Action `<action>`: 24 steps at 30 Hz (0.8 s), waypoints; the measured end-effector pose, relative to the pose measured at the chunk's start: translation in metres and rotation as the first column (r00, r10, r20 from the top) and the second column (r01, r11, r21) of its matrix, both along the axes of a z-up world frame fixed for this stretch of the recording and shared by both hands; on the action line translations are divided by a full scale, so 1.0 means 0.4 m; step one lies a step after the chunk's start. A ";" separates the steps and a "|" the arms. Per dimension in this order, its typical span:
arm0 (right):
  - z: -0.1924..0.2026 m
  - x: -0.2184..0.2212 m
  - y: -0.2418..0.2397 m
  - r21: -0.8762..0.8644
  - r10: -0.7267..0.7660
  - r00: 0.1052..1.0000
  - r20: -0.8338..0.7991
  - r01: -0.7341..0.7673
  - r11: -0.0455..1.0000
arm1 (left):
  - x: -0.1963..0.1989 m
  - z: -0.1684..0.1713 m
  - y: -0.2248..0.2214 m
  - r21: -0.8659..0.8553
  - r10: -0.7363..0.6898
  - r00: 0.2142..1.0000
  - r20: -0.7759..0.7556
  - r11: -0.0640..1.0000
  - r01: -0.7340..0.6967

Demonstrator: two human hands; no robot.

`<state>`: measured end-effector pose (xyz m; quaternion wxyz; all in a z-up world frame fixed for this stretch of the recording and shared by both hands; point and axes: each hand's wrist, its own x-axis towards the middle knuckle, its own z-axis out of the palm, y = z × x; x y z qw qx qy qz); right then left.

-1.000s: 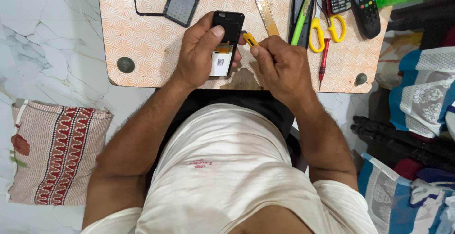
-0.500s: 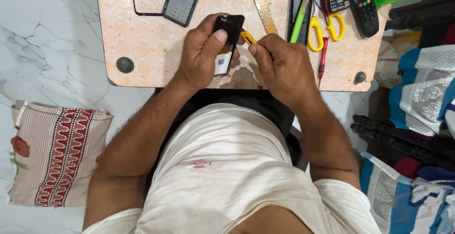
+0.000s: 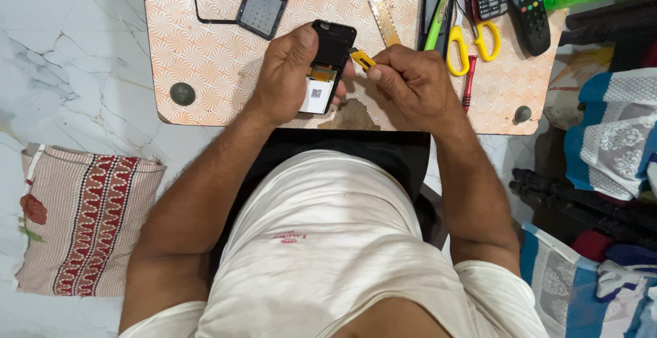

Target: The person disassembles a mobile phone using a screwdriver and a plastic prying tool, then cleans the internal electronics with a brush and liquid from a bottle.

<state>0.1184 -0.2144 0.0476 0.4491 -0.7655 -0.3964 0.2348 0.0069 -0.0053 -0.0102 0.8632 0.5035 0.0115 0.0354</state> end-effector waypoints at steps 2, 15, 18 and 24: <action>-0.002 0.001 0.001 0.012 0.007 1.000 0.024 -0.007 1.000 | 0.001 -0.001 0.002 -0.010 -0.001 1.000 -0.005 1.000 0.001; -0.006 0.001 0.008 0.082 0.020 0.948 0.317 -0.048 0.996 | 0.006 -0.005 0.012 -0.124 -0.048 0.999 -0.018 0.991 0.046; 0.018 -0.016 0.020 -0.011 -0.044 0.964 0.263 0.049 0.999 | 0.005 -0.004 0.000 -0.101 -0.002 0.999 -0.042 0.995 -0.002; 0.067 -0.057 0.035 -0.045 -0.133 0.920 0.368 0.161 0.986 | 0.005 0.001 -0.011 -0.084 0.053 0.998 -0.031 0.995 -0.056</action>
